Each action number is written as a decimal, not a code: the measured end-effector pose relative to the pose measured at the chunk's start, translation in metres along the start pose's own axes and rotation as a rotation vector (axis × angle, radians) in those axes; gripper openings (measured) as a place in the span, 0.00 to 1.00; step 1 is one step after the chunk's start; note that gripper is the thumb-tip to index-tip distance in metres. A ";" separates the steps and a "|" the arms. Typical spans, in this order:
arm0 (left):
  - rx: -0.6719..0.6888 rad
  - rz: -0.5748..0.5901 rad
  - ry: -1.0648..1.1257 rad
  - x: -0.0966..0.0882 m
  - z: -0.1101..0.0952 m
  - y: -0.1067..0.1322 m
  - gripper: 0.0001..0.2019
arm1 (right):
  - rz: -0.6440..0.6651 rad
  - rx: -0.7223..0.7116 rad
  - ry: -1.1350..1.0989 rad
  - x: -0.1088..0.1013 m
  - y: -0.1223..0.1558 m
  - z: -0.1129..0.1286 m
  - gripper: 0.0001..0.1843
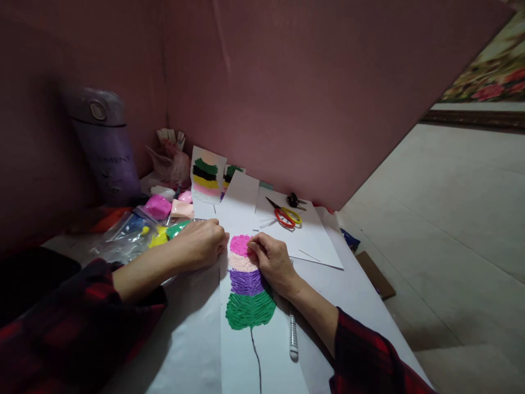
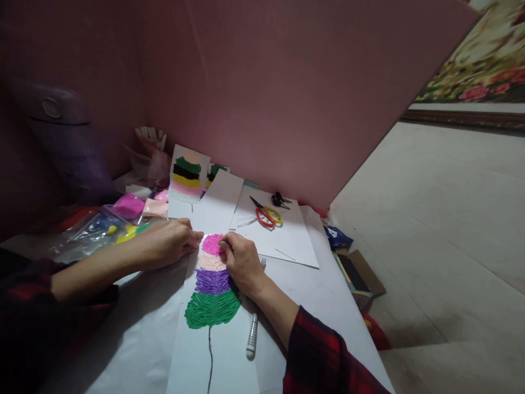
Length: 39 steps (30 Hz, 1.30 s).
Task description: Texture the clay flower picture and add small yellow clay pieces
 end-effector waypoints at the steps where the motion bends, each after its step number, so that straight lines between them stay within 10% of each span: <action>1: -0.001 0.001 0.002 0.000 0.000 0.000 0.16 | -0.004 -0.002 0.000 0.000 0.000 0.000 0.09; 39: -0.007 -0.001 0.002 -0.004 -0.004 0.002 0.15 | -0.097 -0.024 -0.002 -0.001 -0.004 -0.002 0.09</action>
Point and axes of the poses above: each hand's wrist, its own y-axis away from the middle knuckle, its own x-axis out of the palm, z = x × y, the point moved 4 cm from there along -y, towards the middle knuckle, and after that the axes turned 2 degrees about y, right-handed, at the moved point
